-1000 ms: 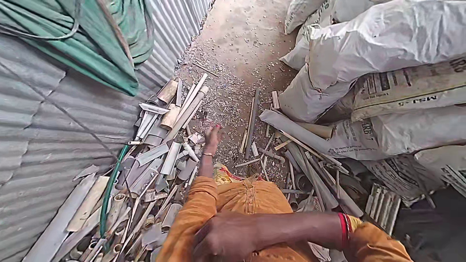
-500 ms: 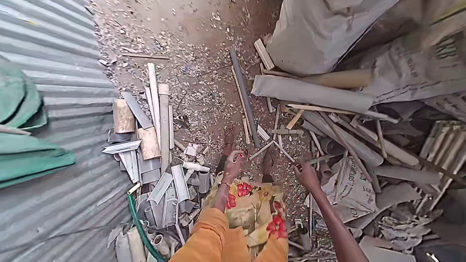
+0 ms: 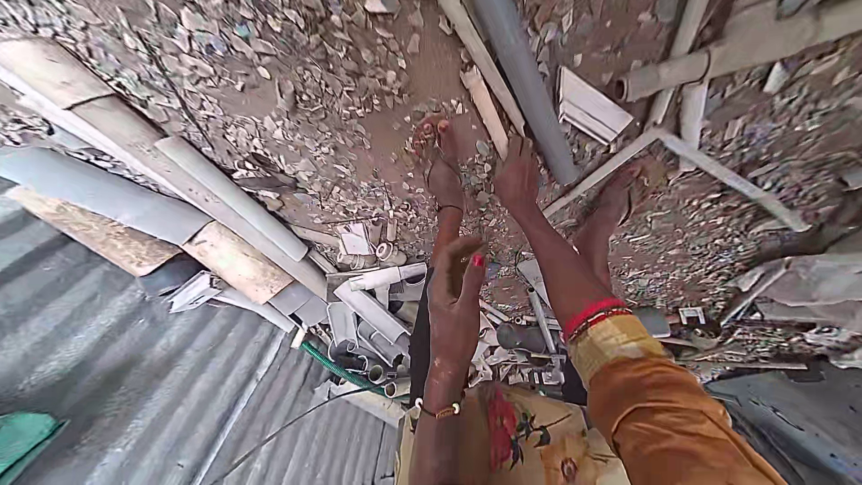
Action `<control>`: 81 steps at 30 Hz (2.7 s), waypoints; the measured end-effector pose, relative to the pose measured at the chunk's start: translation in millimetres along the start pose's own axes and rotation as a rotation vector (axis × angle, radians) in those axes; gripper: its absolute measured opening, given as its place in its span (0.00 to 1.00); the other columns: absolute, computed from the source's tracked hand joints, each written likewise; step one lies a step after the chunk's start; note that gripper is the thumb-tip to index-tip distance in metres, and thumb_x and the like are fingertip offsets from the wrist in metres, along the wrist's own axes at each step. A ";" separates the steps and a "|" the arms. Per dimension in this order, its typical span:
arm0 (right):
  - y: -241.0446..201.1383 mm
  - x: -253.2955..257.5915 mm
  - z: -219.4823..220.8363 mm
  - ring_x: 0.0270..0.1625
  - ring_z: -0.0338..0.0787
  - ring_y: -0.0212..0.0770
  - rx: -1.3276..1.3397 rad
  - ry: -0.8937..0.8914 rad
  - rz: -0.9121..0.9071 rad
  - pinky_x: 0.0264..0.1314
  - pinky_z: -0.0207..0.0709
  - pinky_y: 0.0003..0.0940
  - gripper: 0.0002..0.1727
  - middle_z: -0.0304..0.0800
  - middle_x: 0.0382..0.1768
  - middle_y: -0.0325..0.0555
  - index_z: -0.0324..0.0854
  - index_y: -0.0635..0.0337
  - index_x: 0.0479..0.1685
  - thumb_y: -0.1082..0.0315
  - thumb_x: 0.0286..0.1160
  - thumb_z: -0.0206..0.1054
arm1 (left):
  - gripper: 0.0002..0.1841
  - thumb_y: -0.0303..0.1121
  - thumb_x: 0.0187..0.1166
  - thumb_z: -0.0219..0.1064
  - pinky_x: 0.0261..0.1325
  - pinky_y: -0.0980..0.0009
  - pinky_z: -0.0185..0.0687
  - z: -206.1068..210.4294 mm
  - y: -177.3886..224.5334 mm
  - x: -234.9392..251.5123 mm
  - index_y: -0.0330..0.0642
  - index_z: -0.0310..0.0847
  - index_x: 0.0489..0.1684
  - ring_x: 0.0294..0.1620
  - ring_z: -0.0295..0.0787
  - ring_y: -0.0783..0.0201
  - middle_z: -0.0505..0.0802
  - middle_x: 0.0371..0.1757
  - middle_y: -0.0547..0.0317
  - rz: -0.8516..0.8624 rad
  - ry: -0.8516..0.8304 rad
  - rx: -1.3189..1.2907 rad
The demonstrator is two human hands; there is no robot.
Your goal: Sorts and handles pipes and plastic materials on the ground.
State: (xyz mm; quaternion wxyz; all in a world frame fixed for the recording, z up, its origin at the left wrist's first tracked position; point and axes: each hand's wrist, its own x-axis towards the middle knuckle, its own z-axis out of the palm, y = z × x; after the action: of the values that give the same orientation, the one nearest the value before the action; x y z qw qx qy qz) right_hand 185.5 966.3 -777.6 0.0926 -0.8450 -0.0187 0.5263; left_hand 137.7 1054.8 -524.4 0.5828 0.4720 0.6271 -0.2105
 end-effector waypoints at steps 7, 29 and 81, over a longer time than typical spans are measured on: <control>10.4 -97.4 -76.5 0.42 0.90 0.39 0.720 -0.621 -0.138 0.50 0.85 0.39 0.23 0.91 0.49 0.53 0.74 0.64 0.78 0.64 0.88 0.62 | 0.18 0.36 0.91 0.54 0.60 0.61 0.84 -19.1 -9.4 49.5 0.38 0.75 0.73 0.61 0.87 0.59 0.85 0.68 0.48 -0.075 0.179 0.018; -29.7 -140.6 -130.0 0.22 0.82 0.26 1.518 -1.001 -0.174 0.24 0.79 0.17 0.19 0.81 0.27 0.33 0.72 0.52 0.57 0.48 0.94 0.46 | 0.17 0.41 0.94 0.43 0.52 0.71 0.89 0.2 59.1 56.5 0.50 0.70 0.71 0.43 0.90 0.68 0.89 0.45 0.62 0.126 -0.179 -0.623; 22.0 0.2 -92.9 0.69 0.78 0.77 -0.041 0.126 -0.333 0.58 0.75 0.69 0.34 0.75 0.71 0.76 0.66 0.72 0.81 0.60 0.80 0.67 | 0.08 0.34 0.91 0.53 0.40 0.68 0.93 6.1 73.8 56.8 0.45 0.78 0.55 0.31 0.91 0.66 0.90 0.38 0.58 0.018 0.147 -0.465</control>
State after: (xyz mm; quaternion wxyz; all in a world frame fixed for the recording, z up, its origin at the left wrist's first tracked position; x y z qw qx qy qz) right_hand 267.1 932.0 -741.7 0.1620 -0.8633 -0.1632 0.4492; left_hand 209.8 1103.9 -557.5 0.6304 0.3447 0.6953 -0.0201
